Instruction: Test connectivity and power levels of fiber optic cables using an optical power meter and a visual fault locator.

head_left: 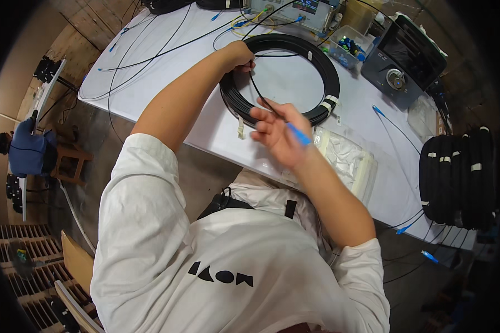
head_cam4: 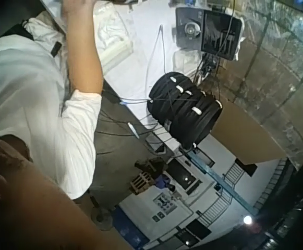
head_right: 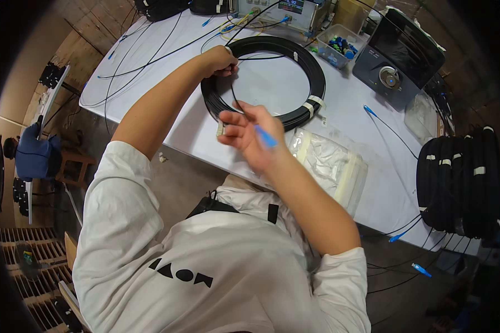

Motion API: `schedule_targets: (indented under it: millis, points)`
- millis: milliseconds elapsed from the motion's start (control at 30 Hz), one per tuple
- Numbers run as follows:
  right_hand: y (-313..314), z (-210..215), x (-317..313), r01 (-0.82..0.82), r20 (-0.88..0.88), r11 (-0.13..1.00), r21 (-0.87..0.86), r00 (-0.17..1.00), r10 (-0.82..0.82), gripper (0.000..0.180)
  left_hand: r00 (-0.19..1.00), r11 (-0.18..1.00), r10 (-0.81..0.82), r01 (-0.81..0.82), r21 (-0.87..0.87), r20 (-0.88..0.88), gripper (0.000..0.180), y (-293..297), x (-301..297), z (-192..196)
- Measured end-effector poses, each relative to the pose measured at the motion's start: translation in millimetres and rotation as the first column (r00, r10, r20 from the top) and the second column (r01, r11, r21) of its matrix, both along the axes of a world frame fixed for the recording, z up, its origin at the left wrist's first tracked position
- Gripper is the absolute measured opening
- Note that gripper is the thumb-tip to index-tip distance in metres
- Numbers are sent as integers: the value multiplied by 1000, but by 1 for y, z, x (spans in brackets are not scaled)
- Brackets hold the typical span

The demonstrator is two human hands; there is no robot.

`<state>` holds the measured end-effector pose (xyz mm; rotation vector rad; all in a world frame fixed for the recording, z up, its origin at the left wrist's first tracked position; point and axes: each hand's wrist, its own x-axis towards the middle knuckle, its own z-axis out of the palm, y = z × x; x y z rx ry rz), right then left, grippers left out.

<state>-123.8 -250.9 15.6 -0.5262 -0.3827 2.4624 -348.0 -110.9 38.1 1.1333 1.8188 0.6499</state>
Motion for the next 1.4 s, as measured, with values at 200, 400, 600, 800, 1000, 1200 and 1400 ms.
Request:
schedule_targets:
  millis: [200,400,600,800,1000,1200,1400]
  points:
    - [48,57,60,-372,587,781,501,809,9,44,994,997,-8,17,78,-110,18,-1,0,-2]
    - [95,48,49,-700,636,58,712,608,-476,17,480,861,-49,464,206,-876,18,-9,-7,-14]
    - [107,26,25,-792,628,-355,497,610,-482,17,409,826,-116,546,141,-905,19,-17,1,-9]
    - [100,21,25,-733,657,-251,632,678,-330,19,408,799,-81,572,185,-909,14,-15,-12,-22]
    - [114,27,51,-686,576,-182,704,702,-419,17,614,688,-189,640,343,-766,32,-80,20,13]
    - [151,13,90,-636,29,-207,743,340,-940,22,594,489,-425,786,378,-683,41,-130,18,-7]
    - [166,16,103,-695,237,-38,718,295,-925,28,654,437,-234,732,523,-719,40,-133,25,-21]
